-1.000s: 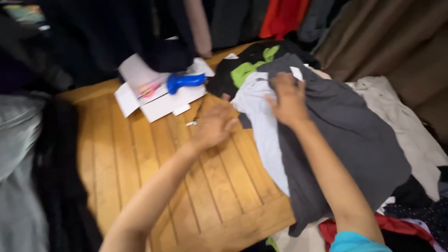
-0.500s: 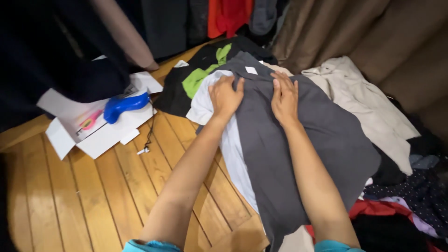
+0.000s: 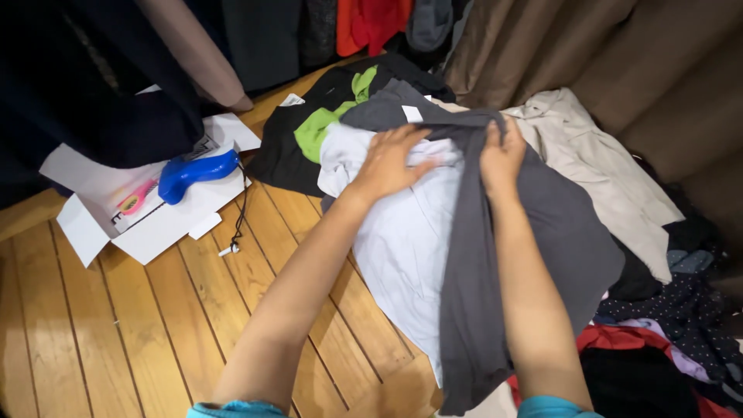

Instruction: The person folds a light gray long-sleeved shirt on a wooden table, smoothing the fabric and aligning the sleeves. They then pick up a dark gray long-sleeved shirt, unfold it, and begin folding it in the same manner.

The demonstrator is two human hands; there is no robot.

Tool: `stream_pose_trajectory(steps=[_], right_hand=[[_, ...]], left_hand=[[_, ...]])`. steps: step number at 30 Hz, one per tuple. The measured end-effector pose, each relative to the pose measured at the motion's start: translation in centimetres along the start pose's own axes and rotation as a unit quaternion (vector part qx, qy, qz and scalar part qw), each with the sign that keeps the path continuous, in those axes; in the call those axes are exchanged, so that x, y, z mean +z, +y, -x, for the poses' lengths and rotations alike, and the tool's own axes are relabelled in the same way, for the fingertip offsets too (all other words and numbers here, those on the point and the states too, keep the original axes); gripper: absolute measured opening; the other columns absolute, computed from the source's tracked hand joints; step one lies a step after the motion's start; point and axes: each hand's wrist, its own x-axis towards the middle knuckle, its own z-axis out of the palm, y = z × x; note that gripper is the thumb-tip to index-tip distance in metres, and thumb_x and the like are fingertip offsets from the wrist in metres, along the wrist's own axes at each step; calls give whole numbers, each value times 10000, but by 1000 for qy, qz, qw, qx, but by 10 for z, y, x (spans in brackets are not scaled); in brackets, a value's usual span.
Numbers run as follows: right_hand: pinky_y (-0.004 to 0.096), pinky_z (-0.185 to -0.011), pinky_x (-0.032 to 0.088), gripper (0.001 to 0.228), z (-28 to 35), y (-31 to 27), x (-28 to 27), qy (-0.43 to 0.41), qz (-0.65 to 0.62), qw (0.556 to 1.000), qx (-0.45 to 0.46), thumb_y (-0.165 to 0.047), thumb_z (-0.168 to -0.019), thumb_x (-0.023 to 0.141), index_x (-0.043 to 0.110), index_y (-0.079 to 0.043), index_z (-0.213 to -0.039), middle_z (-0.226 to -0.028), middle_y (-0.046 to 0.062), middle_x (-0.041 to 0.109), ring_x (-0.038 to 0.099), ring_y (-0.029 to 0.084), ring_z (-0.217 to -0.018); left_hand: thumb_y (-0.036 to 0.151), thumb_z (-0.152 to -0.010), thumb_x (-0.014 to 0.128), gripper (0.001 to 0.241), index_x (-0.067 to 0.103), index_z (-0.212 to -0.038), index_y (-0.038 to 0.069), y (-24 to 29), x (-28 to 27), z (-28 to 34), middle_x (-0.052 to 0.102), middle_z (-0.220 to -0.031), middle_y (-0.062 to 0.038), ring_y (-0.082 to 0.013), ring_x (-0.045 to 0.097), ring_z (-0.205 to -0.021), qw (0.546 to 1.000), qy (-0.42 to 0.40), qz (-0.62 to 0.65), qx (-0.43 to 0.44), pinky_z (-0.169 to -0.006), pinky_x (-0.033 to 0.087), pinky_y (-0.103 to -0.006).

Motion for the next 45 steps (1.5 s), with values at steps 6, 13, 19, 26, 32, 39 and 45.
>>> stream_pose_trajectory(steps=[6, 13, 19, 26, 32, 39, 45], right_hand=[[369, -864, 508, 116, -8, 24, -3, 47, 167, 985, -22, -138, -965, 640, 696, -92, -1055, -949, 93, 744, 691, 265, -895], [420, -891, 511, 240, -68, -29, -15, 35, 207, 967, -143, -15, -911, 612, 695, -58, -1132, -1051, 137, 763, 715, 338, -979], [394, -816, 518, 142, -84, -45, 6, -67, 207, 966, -140, -68, -931, 659, 698, -104, -1062, -948, 79, 762, 715, 279, -863], [332, -943, 473, 163, -127, -108, 36, -9, -55, 976, -209, 68, -1020, 480, 574, -33, -1108, -1056, 117, 629, 597, 207, -1026], [369, -1031, 413, 230, -119, -159, 12, -27, -131, 975, -179, -24, -1028, 457, 540, -24, -1243, -1209, 110, 565, 508, 209, -1141], [273, -905, 564, 193, -24, -171, 20, -609, -6, 793, -22, -80, -948, 686, 699, -117, -1138, -1078, 9, 742, 704, 123, -987], [379, -682, 636, 416, 4, -147, 48, -665, -19, 736, 121, -191, -867, 807, 689, -88, -1252, -1153, 182, 767, 744, 243, -855]], left_hand=[[62, -877, 587, 429, 652, -1301, 88, -42, -25, 14, 704, -1186, -178, -420, 682, -1018, 1000, 13, -8, 12, -900, 525, -511], [251, -942, 494, 238, 612, -1139, 188, -4, -94, -11, 715, -1079, -119, -421, 686, -969, 988, 129, 37, -71, -721, 471, -567], [489, -957, 549, 365, 771, -977, 201, 6, -99, -18, 790, -885, -120, -359, 744, -842, 990, 78, 75, -95, -746, 527, -445], [595, -956, 414, 559, 678, -1178, 155, 22, -71, -11, 729, -1198, -182, -405, 642, -1182, 964, -178, 58, -191, -943, 491, -479], [408, -800, 828, 906, 319, -1476, 82, -10, -61, -53, 444, -1437, -250, -493, 612, -1145, 974, 3, -50, -222, -874, 532, -591], [471, -989, 286, 600, 662, -1322, 142, -118, -49, -64, 666, -1332, -197, -430, 586, -1234, 916, 206, 91, -332, -1042, 403, -516], [608, -862, 654, 547, 774, -828, 75, -46, -89, -10, 715, -586, -71, -195, 740, -534, 889, -72, 113, -438, -653, 600, -285]])
